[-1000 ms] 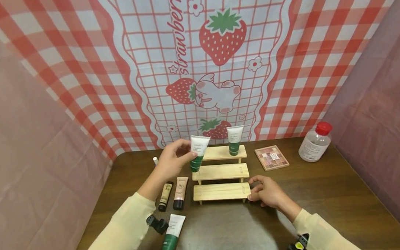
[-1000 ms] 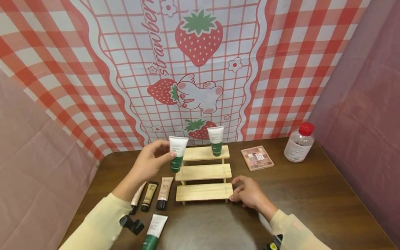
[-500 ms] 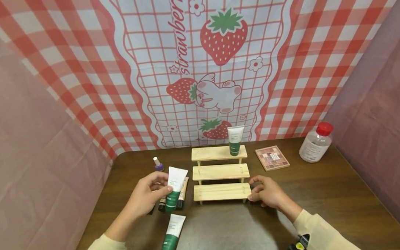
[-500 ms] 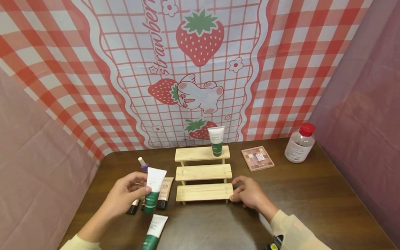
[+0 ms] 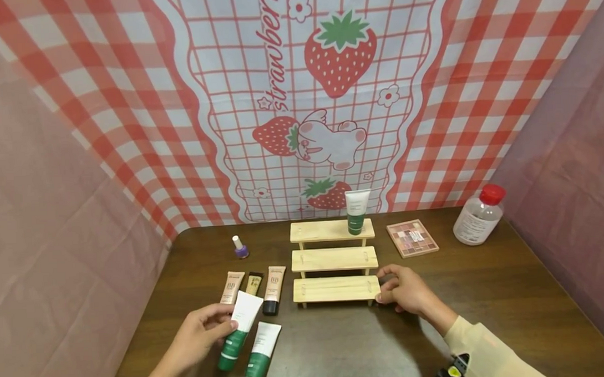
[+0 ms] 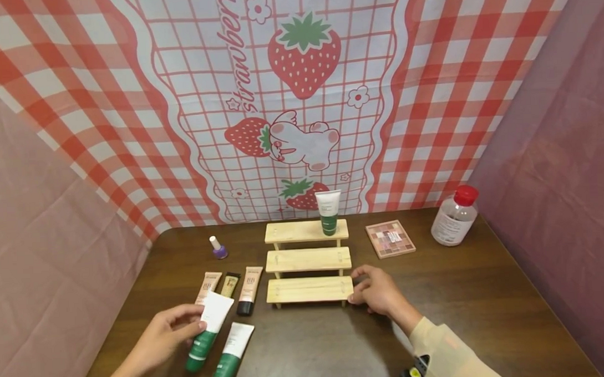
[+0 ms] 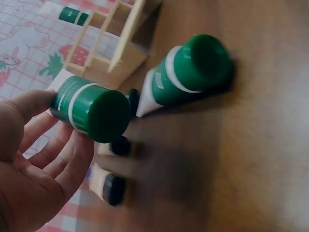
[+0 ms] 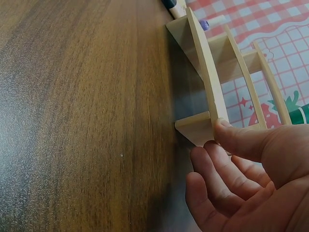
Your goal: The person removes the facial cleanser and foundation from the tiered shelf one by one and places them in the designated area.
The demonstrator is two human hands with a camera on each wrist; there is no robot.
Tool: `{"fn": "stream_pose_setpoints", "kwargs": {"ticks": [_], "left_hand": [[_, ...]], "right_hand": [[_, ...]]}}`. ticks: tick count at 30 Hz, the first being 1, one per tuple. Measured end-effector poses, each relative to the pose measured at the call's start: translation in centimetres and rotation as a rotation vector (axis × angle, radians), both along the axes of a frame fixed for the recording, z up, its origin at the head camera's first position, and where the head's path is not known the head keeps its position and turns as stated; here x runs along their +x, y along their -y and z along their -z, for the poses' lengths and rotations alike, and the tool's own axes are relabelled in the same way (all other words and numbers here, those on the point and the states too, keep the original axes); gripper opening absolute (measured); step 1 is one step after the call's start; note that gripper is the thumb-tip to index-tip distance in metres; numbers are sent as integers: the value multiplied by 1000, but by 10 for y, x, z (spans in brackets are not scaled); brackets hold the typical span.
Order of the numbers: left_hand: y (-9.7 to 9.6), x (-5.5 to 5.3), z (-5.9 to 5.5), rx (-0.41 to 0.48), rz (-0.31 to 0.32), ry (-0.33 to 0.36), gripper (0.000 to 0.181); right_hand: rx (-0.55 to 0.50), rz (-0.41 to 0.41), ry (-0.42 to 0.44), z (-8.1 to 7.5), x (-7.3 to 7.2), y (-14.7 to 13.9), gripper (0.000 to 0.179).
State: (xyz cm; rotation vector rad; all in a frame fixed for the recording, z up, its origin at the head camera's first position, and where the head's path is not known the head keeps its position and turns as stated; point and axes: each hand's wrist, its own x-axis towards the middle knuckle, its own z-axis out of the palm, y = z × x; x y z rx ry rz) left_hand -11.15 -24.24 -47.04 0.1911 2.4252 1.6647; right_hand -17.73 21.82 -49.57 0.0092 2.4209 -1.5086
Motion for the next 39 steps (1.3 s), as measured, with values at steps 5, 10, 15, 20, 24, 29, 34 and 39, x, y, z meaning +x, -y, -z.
{"fn": "stream_pose_setpoints", "kwargs": {"ticks": [5, 10, 15, 20, 24, 29, 34, 39], "left_hand": [[4, 11, 11, -11, -20, 85, 42], [10, 21, 22, -9, -19, 137, 43], [17, 27, 32, 9, -9, 193, 47], [18, 30, 35, 8, -31, 242, 48], [17, 30, 35, -32, -59, 248, 47], [16, 29, 34, -58, -82, 252, 46], [17, 30, 35, -53, -83, 252, 44], [17, 31, 36, -37, -81, 269, 43]], "right_hand": [[-1, -5, -8, 1, 1, 0, 50], [-5, -12, -15, 1, 1, 1, 50], [-2, -12, -15, 0, 1, 1, 50], [7, -3, -4, 0, 1, 1, 51], [11, 4, 8, 0, 1, 0, 50], [10, 6, 12, 0, 0, -1, 50], [12, 2, 8, 1, -1, 0, 49], [12, -3, 3, 1, -1, 0, 49]]}}
